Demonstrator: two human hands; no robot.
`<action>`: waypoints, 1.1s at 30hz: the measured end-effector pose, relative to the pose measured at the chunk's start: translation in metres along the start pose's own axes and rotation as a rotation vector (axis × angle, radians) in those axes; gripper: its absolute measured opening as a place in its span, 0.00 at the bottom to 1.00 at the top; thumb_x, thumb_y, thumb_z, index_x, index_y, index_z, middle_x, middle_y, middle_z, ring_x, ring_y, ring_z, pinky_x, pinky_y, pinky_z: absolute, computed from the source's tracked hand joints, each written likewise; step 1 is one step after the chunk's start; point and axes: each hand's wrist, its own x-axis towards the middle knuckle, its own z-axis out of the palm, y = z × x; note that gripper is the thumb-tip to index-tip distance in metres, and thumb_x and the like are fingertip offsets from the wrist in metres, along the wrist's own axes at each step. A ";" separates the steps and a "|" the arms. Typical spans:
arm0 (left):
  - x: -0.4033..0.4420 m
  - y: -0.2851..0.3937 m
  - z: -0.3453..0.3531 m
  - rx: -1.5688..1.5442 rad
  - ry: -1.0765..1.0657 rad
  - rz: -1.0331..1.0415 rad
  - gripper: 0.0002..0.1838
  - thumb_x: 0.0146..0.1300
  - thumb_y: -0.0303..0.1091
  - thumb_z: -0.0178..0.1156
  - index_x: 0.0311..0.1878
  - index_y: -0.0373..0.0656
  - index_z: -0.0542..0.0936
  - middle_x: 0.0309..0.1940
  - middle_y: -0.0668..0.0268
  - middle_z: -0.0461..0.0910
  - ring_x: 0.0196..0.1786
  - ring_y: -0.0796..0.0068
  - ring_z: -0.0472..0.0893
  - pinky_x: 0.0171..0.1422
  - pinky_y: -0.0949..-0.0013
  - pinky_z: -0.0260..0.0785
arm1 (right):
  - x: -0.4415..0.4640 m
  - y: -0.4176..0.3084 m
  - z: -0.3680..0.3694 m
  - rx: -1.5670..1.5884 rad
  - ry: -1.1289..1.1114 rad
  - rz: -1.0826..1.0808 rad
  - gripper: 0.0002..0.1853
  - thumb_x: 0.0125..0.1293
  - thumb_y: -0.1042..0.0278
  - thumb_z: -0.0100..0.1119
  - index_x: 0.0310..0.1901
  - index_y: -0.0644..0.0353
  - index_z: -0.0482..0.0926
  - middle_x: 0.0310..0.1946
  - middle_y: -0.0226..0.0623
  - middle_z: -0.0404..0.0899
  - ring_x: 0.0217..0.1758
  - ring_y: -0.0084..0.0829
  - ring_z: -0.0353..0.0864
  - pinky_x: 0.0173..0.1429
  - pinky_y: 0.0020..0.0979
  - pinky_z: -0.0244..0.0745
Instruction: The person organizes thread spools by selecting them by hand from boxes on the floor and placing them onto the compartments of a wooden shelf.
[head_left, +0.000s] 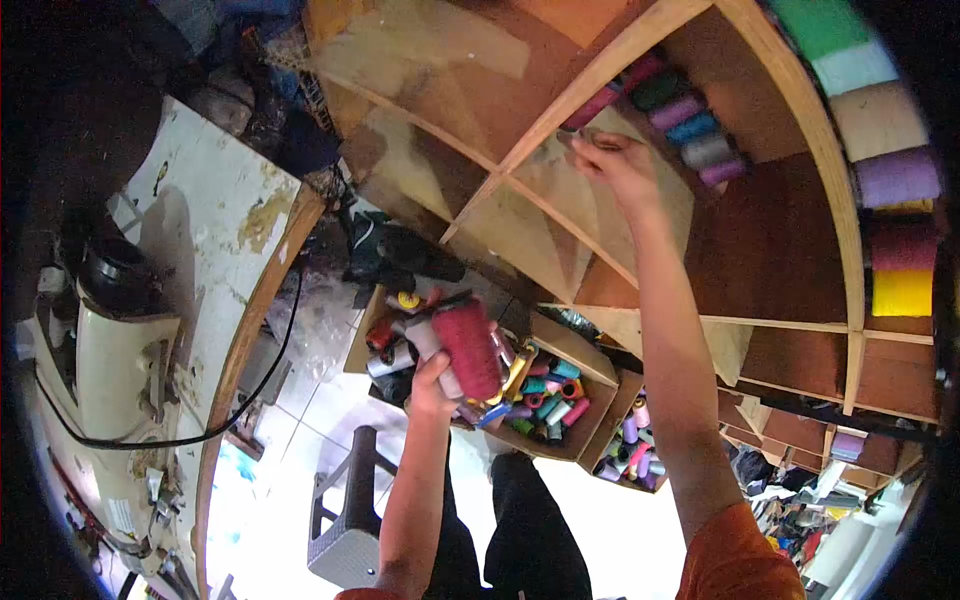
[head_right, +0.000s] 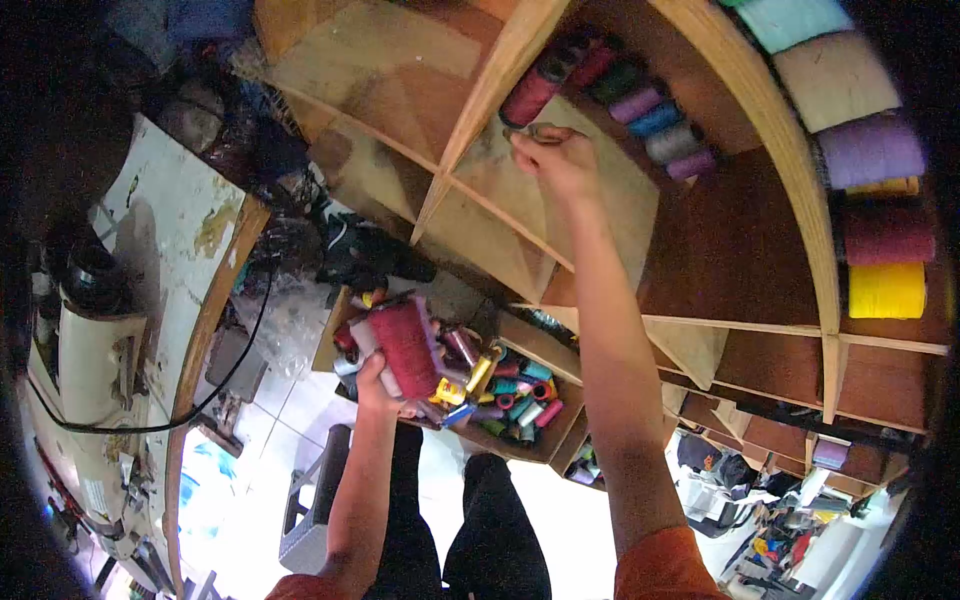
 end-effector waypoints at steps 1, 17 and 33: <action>0.004 0.000 0.006 -0.054 -0.011 -0.012 0.47 0.51 0.40 0.66 0.72 0.51 0.51 0.59 0.49 0.69 0.58 0.51 0.74 0.61 0.52 0.70 | -0.027 -0.018 0.010 -0.055 -0.072 0.098 0.15 0.57 0.66 0.67 0.42 0.66 0.79 0.28 0.32 0.80 0.28 0.21 0.77 0.33 0.21 0.72; 0.036 0.003 0.055 0.292 0.233 0.104 0.50 0.47 0.29 0.69 0.73 0.57 0.53 0.57 0.65 0.70 0.55 0.69 0.73 0.60 0.65 0.67 | -0.154 -0.046 0.043 -0.296 0.412 -0.116 0.28 0.50 0.64 0.70 0.51 0.68 0.72 0.42 0.41 0.80 0.46 0.31 0.80 0.49 0.31 0.74; 0.011 0.004 0.010 0.398 0.291 0.069 0.46 0.49 0.38 0.69 0.70 0.51 0.55 0.57 0.55 0.72 0.55 0.59 0.76 0.56 0.56 0.74 | -0.006 -0.056 0.016 -0.970 0.428 -0.450 0.32 0.44 0.52 0.73 0.43 0.70 0.74 0.32 0.55 0.81 0.40 0.49 0.82 0.44 0.41 0.78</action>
